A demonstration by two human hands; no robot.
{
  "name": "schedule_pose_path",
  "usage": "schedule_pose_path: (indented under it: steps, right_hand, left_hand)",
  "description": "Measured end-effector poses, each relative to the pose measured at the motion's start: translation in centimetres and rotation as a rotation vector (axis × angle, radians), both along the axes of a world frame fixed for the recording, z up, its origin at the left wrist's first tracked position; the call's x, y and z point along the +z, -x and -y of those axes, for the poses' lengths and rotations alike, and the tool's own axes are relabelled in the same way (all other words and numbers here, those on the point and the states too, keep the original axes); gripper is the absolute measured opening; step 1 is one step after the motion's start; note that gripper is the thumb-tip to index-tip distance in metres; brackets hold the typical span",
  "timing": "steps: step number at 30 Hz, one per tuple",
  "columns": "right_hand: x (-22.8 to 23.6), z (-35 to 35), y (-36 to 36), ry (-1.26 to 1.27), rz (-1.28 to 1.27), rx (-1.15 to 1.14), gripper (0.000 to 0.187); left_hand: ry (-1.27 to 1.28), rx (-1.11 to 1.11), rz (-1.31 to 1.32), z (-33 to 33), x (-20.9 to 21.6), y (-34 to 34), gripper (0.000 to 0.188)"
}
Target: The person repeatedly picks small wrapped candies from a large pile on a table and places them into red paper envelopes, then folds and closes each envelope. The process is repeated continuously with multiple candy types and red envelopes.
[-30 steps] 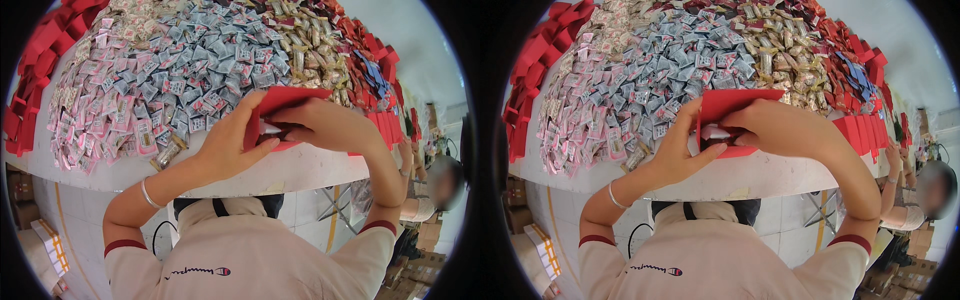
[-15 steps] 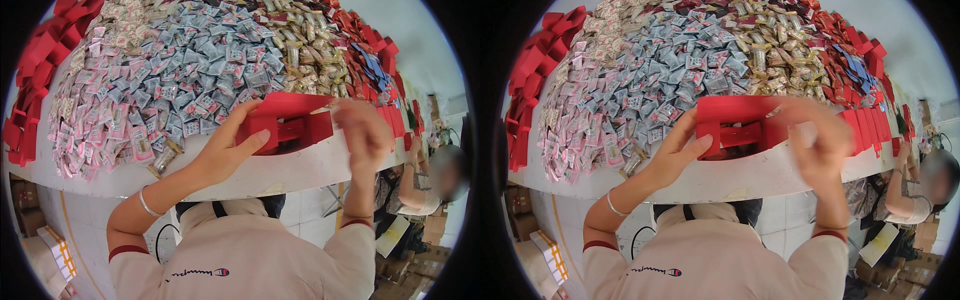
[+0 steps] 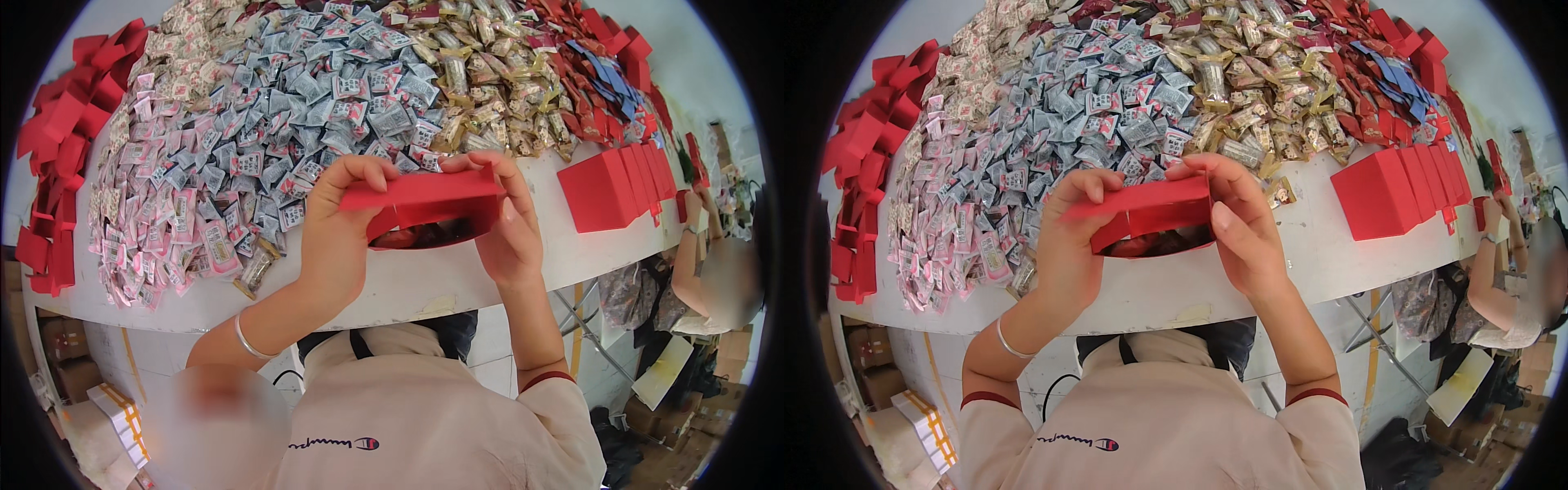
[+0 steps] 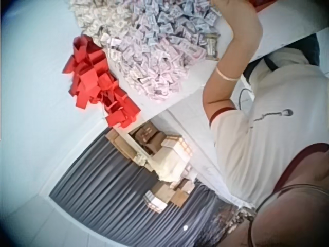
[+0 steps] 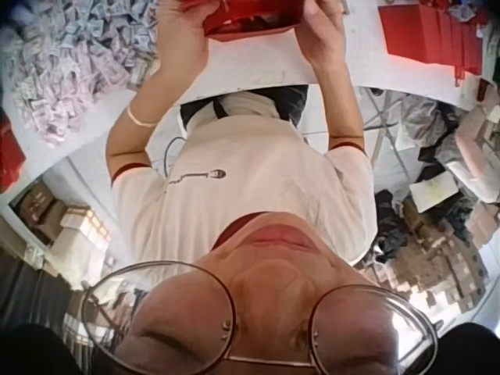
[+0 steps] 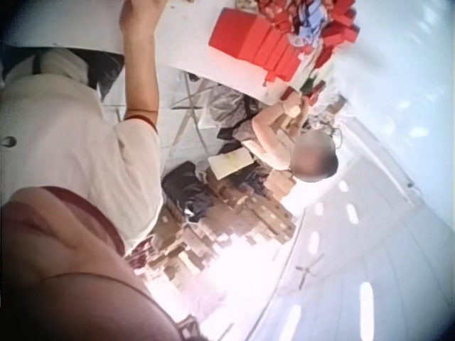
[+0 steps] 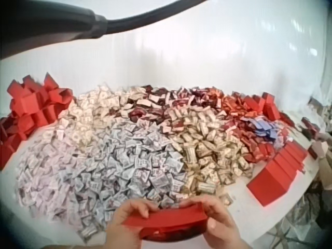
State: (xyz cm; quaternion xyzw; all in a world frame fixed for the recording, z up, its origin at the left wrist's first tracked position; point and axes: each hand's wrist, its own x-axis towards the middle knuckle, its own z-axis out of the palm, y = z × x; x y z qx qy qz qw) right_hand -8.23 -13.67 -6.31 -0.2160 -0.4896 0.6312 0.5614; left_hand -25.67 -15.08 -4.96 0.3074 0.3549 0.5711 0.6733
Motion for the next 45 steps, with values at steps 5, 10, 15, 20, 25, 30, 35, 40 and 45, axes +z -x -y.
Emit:
schedule_pose_path:
  steps: [5, 10, 15, 20, 25, 30, 35, 40, 45]
  right_hand:
    - [-0.2, -0.3, -1.1, 0.129, -0.083, 0.058, 0.052]
    - [-0.3, 0.2, -0.9, 0.233, -0.026, -0.048, 0.052]
    - [0.1, 0.5, -0.1, 0.235, -0.032, -0.146, 0.039]
    - [-1.7, 0.0, -0.6, 0.021, -0.066, -0.104, 0.021]
    - [-2.1, -0.1, -0.4, -0.162, 0.207, -0.241, 0.023]
    - [-1.3, -0.5, -1.7, -0.219, 0.341, -0.103, 0.046]
    - [0.5, -0.1, -1.9, -0.205, 0.485, -0.047, 0.051]
    - [0.3, -0.5, -2.0, -0.403, 0.718, -0.197, 0.051]
    - [1.0, -0.3, -2.2, -0.453, 0.825, -0.198, 0.047]
  left_hand:
    - [0.021, 0.024, -0.024, -0.4, 0.8, -1.0, 0.012]
    - [-0.039, 0.056, -0.112, -1.2, 0.1, -2.1, 0.017]
    - [-0.006, 0.047, -0.100, -0.1, 0.3, -2.5, 0.019]
    - [-0.791, -0.264, -0.452, -2.2, -2.5, 2.3, 0.029]
    - [-0.904, -0.213, -0.845, -1.3, 0.5, 1.6, 0.039]
    - [-0.917, -0.226, -0.974, -1.3, 0.6, 1.5, 0.042]
    - [-0.896, -0.222, -0.904, -1.2, 0.6, 1.4, 0.043]
    - [-0.904, -0.256, -0.911, -1.7, -0.1, 1.4, 0.039]
    - [-0.915, -0.276, -0.936, -1.5, -0.4, 1.7, 0.029]
